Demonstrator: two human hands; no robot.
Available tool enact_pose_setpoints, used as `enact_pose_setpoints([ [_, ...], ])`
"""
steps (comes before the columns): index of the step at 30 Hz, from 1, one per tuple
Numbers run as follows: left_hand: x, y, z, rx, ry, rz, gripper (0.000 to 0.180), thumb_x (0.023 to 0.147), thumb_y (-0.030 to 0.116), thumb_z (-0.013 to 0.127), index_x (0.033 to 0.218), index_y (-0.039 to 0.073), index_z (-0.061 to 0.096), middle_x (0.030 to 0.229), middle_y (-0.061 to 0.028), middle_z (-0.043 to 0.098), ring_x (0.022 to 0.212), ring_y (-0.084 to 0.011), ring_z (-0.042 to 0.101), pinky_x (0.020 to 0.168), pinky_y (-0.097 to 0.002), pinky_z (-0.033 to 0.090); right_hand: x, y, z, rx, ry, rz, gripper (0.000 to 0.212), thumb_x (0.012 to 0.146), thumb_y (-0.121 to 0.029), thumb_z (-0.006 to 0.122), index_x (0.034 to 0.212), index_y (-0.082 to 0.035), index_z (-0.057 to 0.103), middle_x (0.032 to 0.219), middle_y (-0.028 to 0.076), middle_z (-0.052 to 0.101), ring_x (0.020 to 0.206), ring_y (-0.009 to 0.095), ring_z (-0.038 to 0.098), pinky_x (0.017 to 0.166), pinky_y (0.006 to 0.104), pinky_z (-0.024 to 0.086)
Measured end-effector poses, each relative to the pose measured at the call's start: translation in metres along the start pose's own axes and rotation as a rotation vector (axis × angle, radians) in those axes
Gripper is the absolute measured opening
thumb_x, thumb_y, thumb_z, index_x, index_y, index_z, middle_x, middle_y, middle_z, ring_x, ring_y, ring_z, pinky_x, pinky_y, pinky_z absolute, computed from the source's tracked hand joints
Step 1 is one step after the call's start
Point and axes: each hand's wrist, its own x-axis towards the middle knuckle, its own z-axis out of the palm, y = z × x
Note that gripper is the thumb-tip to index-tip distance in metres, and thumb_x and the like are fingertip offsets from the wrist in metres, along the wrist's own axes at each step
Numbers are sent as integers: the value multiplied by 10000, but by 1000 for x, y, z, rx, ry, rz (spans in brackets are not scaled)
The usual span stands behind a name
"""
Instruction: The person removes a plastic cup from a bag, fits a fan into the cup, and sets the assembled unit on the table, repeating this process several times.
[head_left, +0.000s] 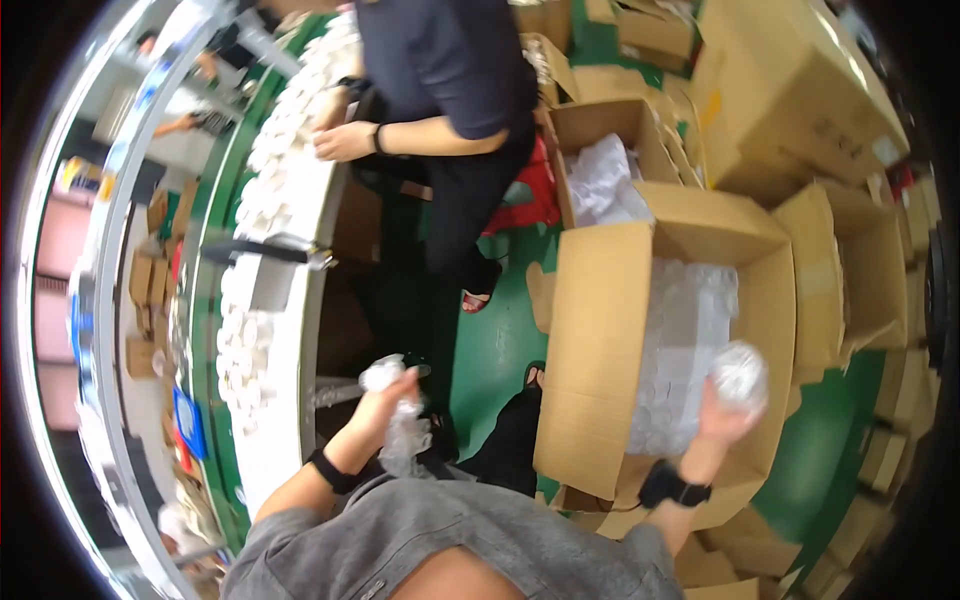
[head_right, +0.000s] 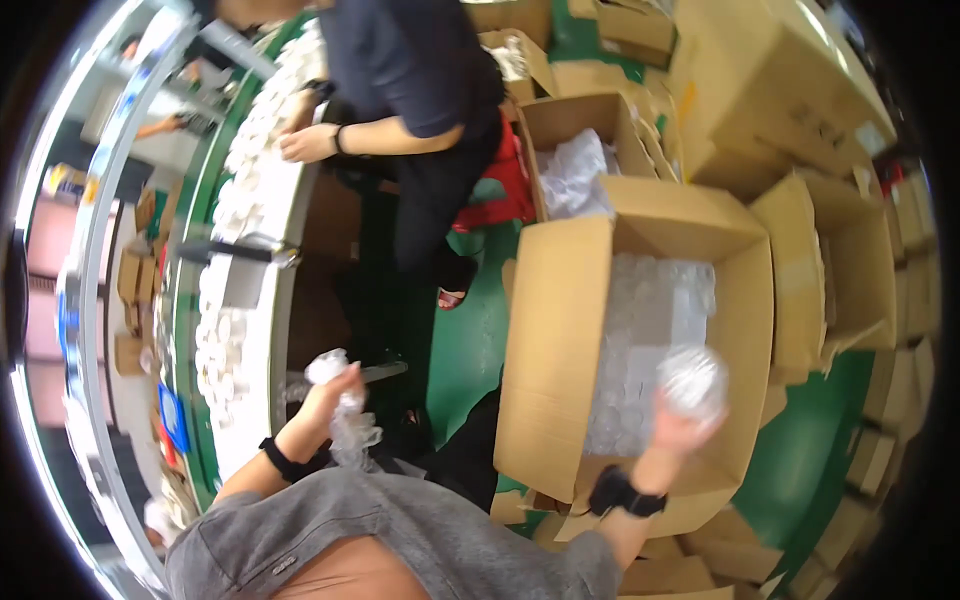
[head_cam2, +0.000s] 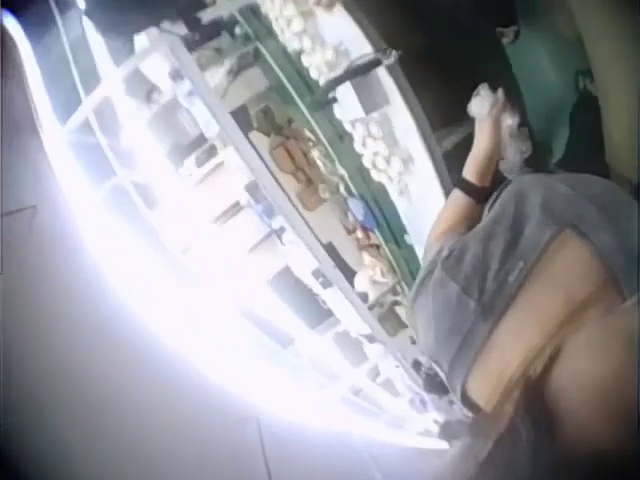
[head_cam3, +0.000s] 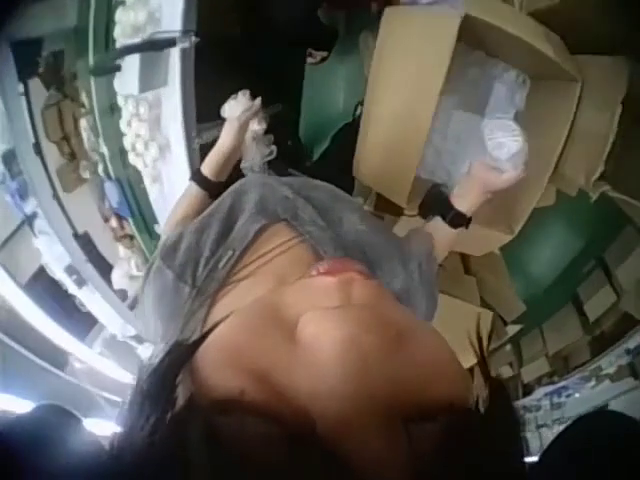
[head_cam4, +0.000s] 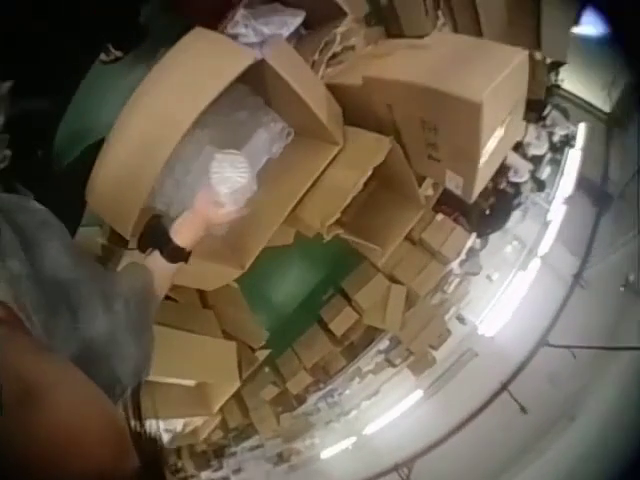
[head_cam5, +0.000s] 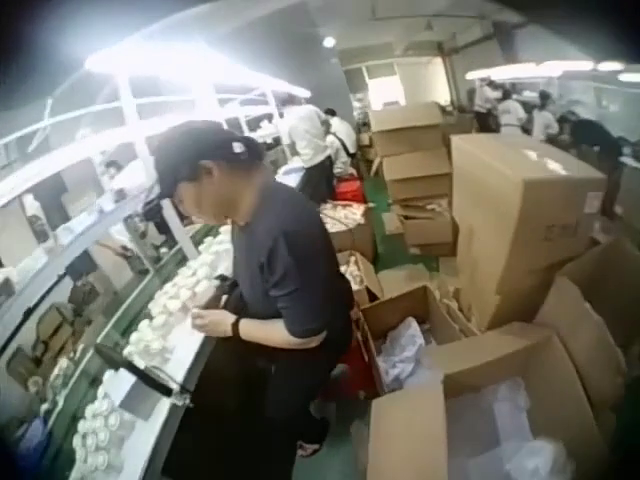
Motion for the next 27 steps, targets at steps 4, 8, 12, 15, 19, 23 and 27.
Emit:
enact_pose_setpoints([
  [4,-57,7,-5,195,-74,483,313,796,280,544,981,27,552,782,-63,594,655,-151,540,614,-270,436,-107,108,115,-486,-660,486,647,623,-343,606,1138,-12,397,1028,112,487,963,212,494,813,362,429],
  [8,-100,-46,-73,162,105,686,423,772,244,569,1125,26,482,911,-111,590,723,-183,570,677,-282,446,-202,241,157,-719,-1038,593,459,724,-182,397,1145,-2,398,1061,105,477,993,173,465,877,276,347],
  [12,-150,-115,-144,167,610,713,424,745,207,597,1118,35,490,922,-137,576,760,-210,585,675,-284,452,-289,316,169,-627,-1180,932,425,757,-180,361,1140,-2,405,1074,119,478,994,182,473,876,289,356],
  [15,-176,-169,-179,78,957,770,431,724,182,611,1116,48,494,821,-125,573,694,-224,578,616,-288,452,-358,360,160,-608,-1046,1328,409,796,-198,315,1144,-5,407,1094,128,480,982,203,487,871,312,366],
  [19,-211,-191,-221,385,1257,650,371,705,138,617,1052,34,535,741,-116,561,608,-230,542,562,-287,439,-397,436,140,-215,-934,1952,407,820,-218,286,1152,-15,407,1113,124,475,981,212,487,874,328,367],
  [23,-223,-209,-254,507,1353,593,229,691,103,622,903,25,585,673,-102,524,539,-234,497,492,-290,404,-432,462,153,-423,-960,2009,422,830,-226,253,1171,-20,390,1129,124,467,1018,223,468,876,353,370],
  [27,-211,-212,-282,440,1442,696,92,685,80,625,752,28,587,625,-86,494,500,-216,477,441,-285,378,-456,484,164,-560,-988,2051,468,861,-291,262,1228,-6,325,1127,145,471,1021,230,475,900,360,354],
])
